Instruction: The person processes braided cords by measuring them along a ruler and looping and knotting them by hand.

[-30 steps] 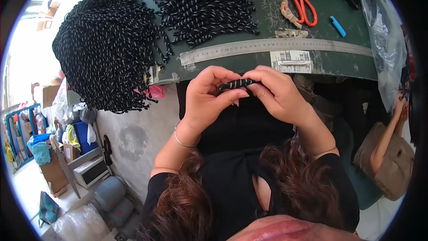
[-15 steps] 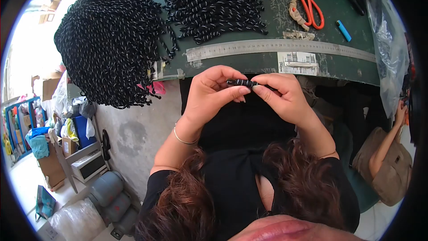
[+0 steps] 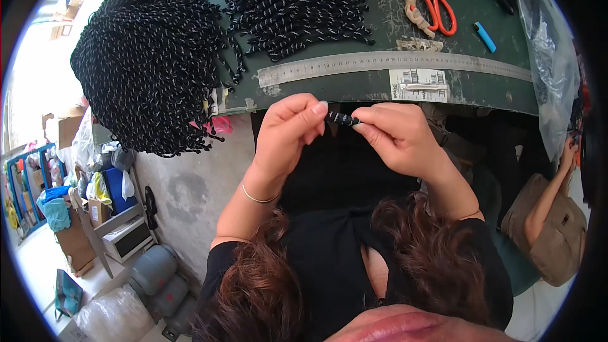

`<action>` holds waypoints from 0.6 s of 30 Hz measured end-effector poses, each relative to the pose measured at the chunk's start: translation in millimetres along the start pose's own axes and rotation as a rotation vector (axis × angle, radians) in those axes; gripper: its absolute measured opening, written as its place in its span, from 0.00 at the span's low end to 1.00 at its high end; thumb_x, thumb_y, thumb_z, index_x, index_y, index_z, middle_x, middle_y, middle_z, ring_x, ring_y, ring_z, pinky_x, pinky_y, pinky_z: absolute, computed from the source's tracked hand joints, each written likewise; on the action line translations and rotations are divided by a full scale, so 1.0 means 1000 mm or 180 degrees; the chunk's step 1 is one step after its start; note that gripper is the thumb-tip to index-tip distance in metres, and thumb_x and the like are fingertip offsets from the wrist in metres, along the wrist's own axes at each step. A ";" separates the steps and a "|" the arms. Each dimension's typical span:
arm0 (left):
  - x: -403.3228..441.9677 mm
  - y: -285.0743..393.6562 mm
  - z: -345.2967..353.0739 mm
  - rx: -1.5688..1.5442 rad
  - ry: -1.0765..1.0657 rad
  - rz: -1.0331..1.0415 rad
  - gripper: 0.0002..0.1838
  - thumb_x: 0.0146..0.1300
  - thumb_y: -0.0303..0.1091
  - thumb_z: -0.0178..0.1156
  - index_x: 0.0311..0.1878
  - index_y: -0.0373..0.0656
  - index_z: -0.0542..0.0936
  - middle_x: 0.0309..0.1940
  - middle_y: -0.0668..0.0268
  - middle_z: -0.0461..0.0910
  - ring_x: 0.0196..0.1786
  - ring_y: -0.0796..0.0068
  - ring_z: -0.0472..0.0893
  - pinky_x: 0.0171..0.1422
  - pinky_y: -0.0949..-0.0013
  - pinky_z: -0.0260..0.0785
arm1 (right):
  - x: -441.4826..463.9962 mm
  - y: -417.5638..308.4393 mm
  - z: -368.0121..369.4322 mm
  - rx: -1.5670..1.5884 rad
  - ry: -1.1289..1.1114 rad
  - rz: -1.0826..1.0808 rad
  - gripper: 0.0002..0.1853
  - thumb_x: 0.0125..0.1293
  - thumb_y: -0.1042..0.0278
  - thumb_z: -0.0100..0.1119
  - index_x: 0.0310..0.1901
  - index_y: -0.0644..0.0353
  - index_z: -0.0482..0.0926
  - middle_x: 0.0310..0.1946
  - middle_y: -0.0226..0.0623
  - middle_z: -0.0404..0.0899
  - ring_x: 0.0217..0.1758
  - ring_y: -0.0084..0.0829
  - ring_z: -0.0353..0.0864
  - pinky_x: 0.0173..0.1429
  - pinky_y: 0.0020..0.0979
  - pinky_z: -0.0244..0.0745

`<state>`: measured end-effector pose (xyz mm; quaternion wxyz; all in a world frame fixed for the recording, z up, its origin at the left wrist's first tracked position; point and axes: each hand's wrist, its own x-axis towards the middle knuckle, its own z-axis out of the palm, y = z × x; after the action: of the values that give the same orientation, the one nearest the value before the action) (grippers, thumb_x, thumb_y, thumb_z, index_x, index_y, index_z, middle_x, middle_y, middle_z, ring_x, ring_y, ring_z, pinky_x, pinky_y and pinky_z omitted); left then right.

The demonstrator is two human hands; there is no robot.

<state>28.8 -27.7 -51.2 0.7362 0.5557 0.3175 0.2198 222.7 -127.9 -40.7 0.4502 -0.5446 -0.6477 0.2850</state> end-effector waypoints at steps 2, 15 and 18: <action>0.004 -0.008 0.003 -0.1146 -0.0020 0.0022 0.12 0.70 0.33 0.56 0.30 0.40 0.77 0.21 0.75 0.72 0.23 0.89 0.66 0.27 0.81 0.54 | 0.003 -0.002 0.000 -0.0025 0.0035 -0.0092 0.07 0.61 0.79 0.62 0.41 0.67 0.81 0.26 0.36 0.79 0.26 0.27 0.76 0.30 0.27 0.69; -0.003 -0.012 -0.013 -0.0746 0.0804 0.0458 0.10 0.71 0.32 0.55 0.33 0.40 0.77 0.25 0.74 0.73 0.25 0.89 0.66 0.27 0.83 0.52 | -0.008 0.010 -0.035 0.3055 0.1096 0.1732 0.08 0.70 0.76 0.51 0.44 0.67 0.80 0.28 0.34 0.78 0.28 0.20 0.75 0.30 0.21 0.70; -0.002 -0.014 -0.013 -0.0753 0.0768 0.0483 0.10 0.71 0.33 0.55 0.33 0.41 0.77 0.24 0.74 0.73 0.25 0.89 0.66 0.26 0.83 0.52 | -0.014 0.016 -0.032 0.2523 0.0966 0.1602 0.08 0.70 0.76 0.52 0.46 0.67 0.79 0.28 0.34 0.78 0.26 0.19 0.75 0.29 0.20 0.70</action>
<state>17.3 -24.1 -66.1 0.7344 0.4573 0.3325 0.3756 258.3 -141.4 -44.0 0.6292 -0.5063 -0.2648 0.5269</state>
